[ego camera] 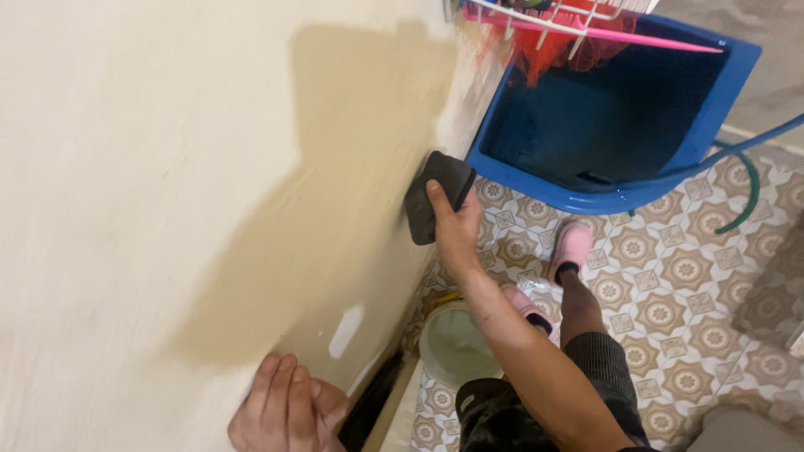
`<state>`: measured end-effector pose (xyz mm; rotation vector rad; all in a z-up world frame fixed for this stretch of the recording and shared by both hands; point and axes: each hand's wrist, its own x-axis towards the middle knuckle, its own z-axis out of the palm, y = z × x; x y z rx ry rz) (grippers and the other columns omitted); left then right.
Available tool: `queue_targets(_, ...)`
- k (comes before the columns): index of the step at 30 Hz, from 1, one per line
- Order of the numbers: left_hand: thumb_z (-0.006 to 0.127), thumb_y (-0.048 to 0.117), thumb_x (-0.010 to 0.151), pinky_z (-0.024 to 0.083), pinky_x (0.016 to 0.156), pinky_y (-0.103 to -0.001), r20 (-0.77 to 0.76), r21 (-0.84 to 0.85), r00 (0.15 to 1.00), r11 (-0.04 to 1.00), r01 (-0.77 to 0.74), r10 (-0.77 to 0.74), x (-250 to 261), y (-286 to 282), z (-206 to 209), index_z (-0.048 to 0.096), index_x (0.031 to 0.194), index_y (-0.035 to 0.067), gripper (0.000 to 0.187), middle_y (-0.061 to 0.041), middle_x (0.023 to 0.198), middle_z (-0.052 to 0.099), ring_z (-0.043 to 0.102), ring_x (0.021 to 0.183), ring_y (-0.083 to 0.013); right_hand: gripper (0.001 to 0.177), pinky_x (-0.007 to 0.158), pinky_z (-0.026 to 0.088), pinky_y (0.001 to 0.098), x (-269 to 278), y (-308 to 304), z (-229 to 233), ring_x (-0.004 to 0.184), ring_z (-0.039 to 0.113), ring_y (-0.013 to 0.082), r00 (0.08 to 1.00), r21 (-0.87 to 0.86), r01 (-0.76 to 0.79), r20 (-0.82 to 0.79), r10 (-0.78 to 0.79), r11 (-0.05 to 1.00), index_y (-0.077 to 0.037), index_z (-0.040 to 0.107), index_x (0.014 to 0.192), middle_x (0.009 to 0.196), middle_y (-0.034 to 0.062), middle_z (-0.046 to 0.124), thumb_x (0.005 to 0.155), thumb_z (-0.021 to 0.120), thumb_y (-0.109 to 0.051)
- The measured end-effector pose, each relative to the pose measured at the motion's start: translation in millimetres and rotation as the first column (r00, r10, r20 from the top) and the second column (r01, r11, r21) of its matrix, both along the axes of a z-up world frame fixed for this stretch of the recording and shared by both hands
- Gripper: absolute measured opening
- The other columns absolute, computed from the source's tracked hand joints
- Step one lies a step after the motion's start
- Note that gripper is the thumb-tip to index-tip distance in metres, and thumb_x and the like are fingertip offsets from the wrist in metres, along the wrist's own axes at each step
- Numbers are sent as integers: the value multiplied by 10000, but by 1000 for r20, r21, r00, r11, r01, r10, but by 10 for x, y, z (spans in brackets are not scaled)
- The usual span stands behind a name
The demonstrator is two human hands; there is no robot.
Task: The person scrubs a wall section with a dark sponge, repeatedly dipping it into a blue tub of water. The person wipes the wall in circular and vertical motions, focusing on a specific area near a wall-mounted rack.
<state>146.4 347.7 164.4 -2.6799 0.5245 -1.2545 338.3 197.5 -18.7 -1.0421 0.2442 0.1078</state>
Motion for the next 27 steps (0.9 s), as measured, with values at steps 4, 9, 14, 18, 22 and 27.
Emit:
queue_targets(4,645,34,808,630,633,-344,105,206,994,978,13,-36,-44,132,-144,666,812,-53,90,-189,798,711,725,823,-330,220,657,558,263,-17,91,18,755,665,85,1000,-56,-22,13,22,998,8,679,1128,921,14,722,1001,686,-171)
queue_targets(9,632,41,825,635,700,-365,128,477,973,872,111,-194,10,356,-91,671,822,-72,120,-180,799,709,725,814,-321,201,647,549,258,23,116,-48,752,661,88,998,-75,-29,58,33,997,7,663,1117,904,23,710,1017,677,-167)
queue_targets(14,645,94,812,572,770,-404,-300,134,942,984,-113,149,-120,-87,4,653,746,43,84,-144,800,759,708,791,-249,207,641,526,265,287,156,-160,740,621,94,995,-158,85,56,-77,984,12,653,1132,893,33,686,1005,697,-146)
queue_targets(18,665,25,843,411,1018,-402,-133,-236,990,972,4,-36,236,-535,-318,753,972,80,166,-90,957,772,737,1017,-222,250,864,549,295,813,87,-296,963,657,136,938,-242,241,306,-161,940,21,648,1205,1062,64,730,1016,693,-138)
queue_targets(22,724,-17,878,415,1106,-383,-276,-140,961,989,-54,14,535,-471,-292,771,1014,76,172,-69,1064,795,730,1104,-216,257,874,540,319,1220,33,-426,946,653,163,942,-217,286,241,-232,933,33,679,1179,1048,103,737,1027,694,-174)
queue_targets(27,685,5,867,423,1025,-343,-201,-42,978,998,-57,47,727,-501,-243,767,938,103,146,-37,1031,797,738,1070,-175,317,941,528,363,403,201,-200,1047,682,241,958,-463,272,214,-192,843,37,645,1200,1145,151,719,1009,710,-207)
